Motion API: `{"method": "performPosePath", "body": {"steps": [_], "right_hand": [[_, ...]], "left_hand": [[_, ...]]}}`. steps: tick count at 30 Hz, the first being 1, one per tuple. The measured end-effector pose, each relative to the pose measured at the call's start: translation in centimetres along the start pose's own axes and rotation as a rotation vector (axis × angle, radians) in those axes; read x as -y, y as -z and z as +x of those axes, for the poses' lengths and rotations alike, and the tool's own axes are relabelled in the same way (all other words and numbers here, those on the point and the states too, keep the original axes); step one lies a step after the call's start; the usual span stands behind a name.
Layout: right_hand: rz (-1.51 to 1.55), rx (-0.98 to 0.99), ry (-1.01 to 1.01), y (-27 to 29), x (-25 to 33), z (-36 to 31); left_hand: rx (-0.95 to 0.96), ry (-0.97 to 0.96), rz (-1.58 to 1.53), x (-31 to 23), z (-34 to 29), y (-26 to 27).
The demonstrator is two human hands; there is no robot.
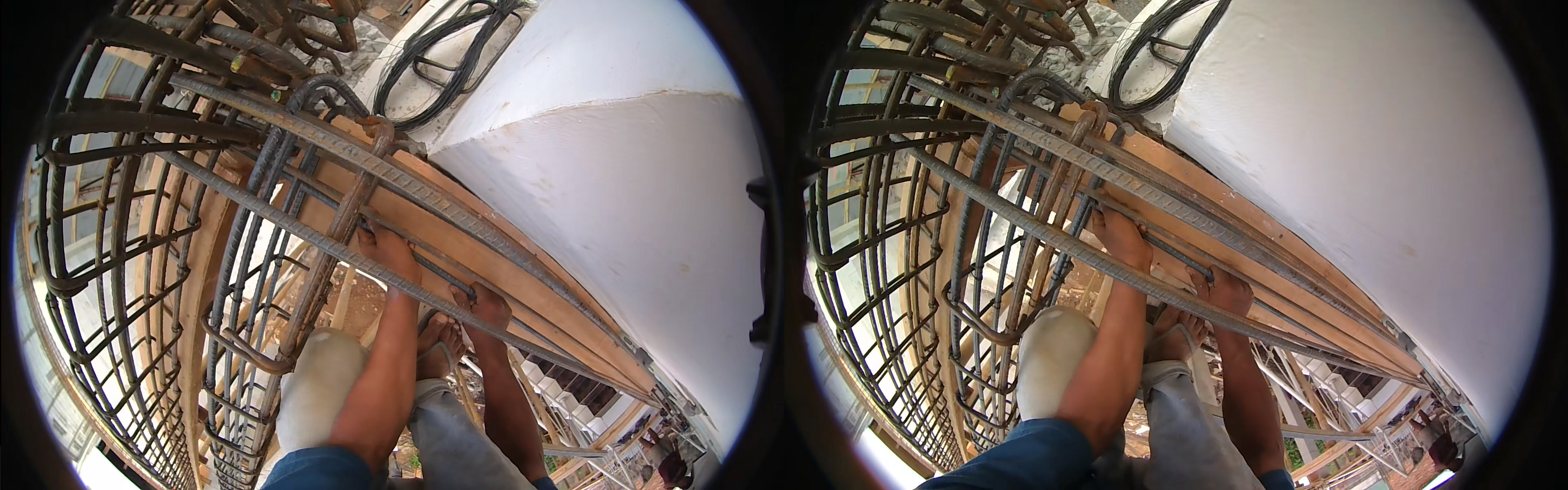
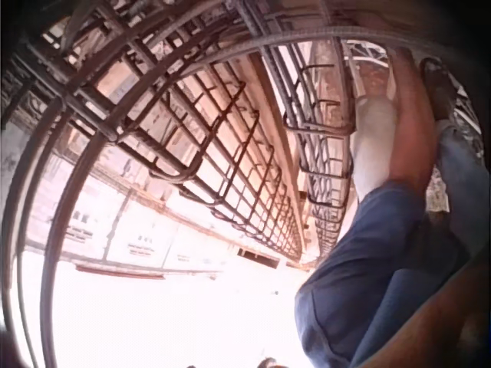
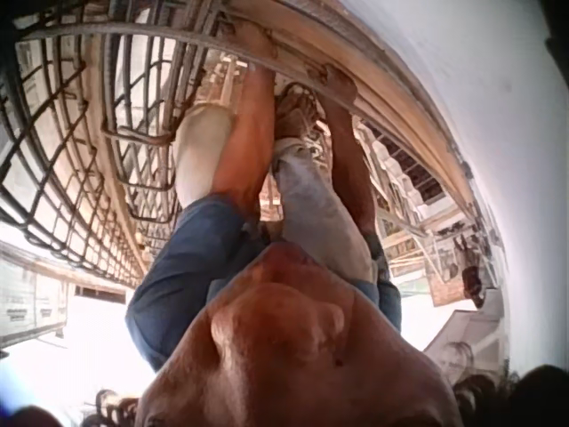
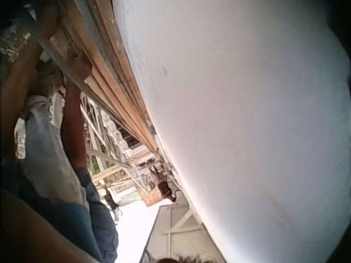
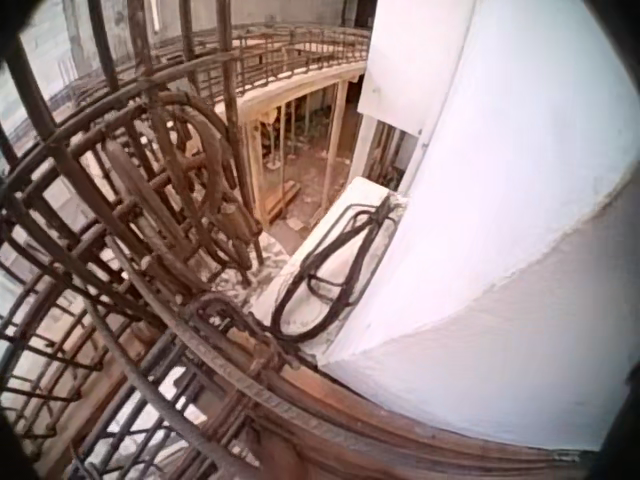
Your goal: The person positions and secures steel rebar rods into a rebar cage on a construction site. They use a hammer to tap the rods into place and adjust the cage structure while standing on wooden formwork.
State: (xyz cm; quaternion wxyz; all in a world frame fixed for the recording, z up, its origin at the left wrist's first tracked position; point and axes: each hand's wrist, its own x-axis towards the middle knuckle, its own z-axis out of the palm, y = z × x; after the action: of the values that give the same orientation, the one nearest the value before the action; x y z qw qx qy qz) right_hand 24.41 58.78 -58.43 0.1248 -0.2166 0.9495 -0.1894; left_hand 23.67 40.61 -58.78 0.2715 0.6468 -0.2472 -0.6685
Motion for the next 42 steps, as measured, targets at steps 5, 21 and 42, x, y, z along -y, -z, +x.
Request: {"method": "performPosePath", "body": {"steps": [5, 21, 42], "right_hand": [[-0.046, 0.070, 0.028, 0.2, -0.2, 0.7], [-0.054, 0.330, 0.177, 0.4, 4.2, 2.9], [-0.059, 0.388, 0.413, -2.8, 1.3, 4.6]], "left_hand": [[-0.031, -0.098, -0.165, -0.4, -0.1, -1.2], [-0.003, -0.437, 0.438, 12.8, 2.5, -0.2], [-0.377, -0.705, 1.015, 18.8, 2.7, -2.9]]}}
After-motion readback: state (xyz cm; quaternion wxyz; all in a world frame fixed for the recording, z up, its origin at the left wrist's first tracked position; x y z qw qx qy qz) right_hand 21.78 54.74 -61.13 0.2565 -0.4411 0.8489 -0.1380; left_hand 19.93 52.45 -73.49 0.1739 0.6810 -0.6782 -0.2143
